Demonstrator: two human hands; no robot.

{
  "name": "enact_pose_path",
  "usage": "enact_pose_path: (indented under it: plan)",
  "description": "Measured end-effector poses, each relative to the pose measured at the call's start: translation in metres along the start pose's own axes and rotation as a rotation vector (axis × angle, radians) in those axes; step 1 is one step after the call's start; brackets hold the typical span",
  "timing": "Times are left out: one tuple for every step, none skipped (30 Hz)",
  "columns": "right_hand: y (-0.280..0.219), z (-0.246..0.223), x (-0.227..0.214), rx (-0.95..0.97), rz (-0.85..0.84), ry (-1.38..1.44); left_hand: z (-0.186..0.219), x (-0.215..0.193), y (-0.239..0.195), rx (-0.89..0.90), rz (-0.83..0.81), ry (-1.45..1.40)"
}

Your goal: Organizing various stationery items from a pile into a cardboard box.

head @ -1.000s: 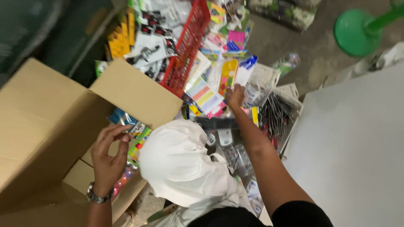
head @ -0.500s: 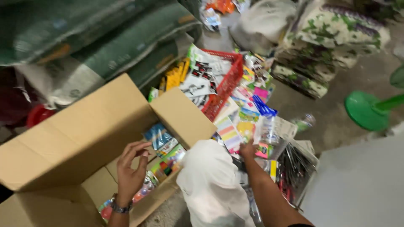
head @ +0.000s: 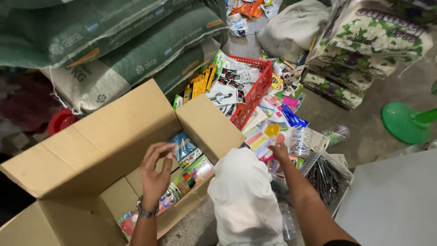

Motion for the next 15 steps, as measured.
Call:
enact_pose_path:
  plan:
    - [0.006, -0.009, -0.004, -0.004, 0.001, -0.008, 0.002, -0.002, 0.0, -0.002, 0.005, -0.007]
    - [0.014, -0.019, -0.008, 0.009, -0.051, 0.196, 0.004, -0.003, 0.001, 0.001, 0.011, -0.025]
    - [0.023, -0.03, -0.011, 0.021, -0.105, 0.4, 0.006, -0.004, 0.002, 0.005, 0.016, -0.043]
    - [0.022, -0.054, -0.013, 0.013, -0.099, 0.391, 0.008, -0.005, 0.001, 0.008, 0.022, -0.054]
    - [0.021, -0.076, -0.014, 0.1, -0.099, 0.385, 0.01, -0.007, 0.0, 0.025, 0.025, -0.064]
    - [0.021, -0.097, -0.014, 0.186, -0.1, 0.376, 0.012, -0.009, -0.001, 0.041, 0.031, -0.072]
    - [0.026, -0.109, -0.009, 0.177, -0.095, 0.367, 0.013, -0.012, -0.001, 0.043, 0.038, -0.084]
    - [0.029, -0.116, -0.001, 0.283, -0.075, 0.428, 0.015, -0.017, -0.002, 0.056, 0.052, -0.065]
    - [0.033, -0.124, 0.006, 0.388, -0.055, 0.489, 0.017, -0.021, -0.003, 0.069, 0.066, -0.045]
    - [0.045, -0.11, 0.018, 0.383, -0.057, 0.481, 0.018, -0.025, -0.004, 0.066, 0.075, -0.049]
    - [0.059, -0.1, 0.028, 0.27, -0.06, 0.499, 0.018, -0.029, -0.006, 0.05, 0.099, -0.075]
    - [0.077, -0.094, 0.04, 0.153, -0.069, 0.517, 0.018, -0.034, -0.006, 0.037, 0.129, -0.101]
    - [0.06, -0.095, -0.011, 0.142, -0.076, 0.508, 0.014, -0.037, -0.009, 0.036, 0.144, -0.105]
    - [0.036, -0.119, -0.01, 0.161, -0.084, 0.55, 0.011, -0.04, -0.011, 0.033, 0.162, -0.11]
    - [0.012, -0.169, 0.024, 0.18, -0.093, 0.592, 0.007, -0.043, -0.011, 0.03, 0.181, -0.116]
Point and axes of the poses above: each hand's wrist, its own y-axis towards the middle knuckle, its own x-axis out of the palm, z = x × y, the point moved 3 cm from there along y, towards the middle knuckle, and after that the axes turned 5 degrees about y, right-handed, at the moved point
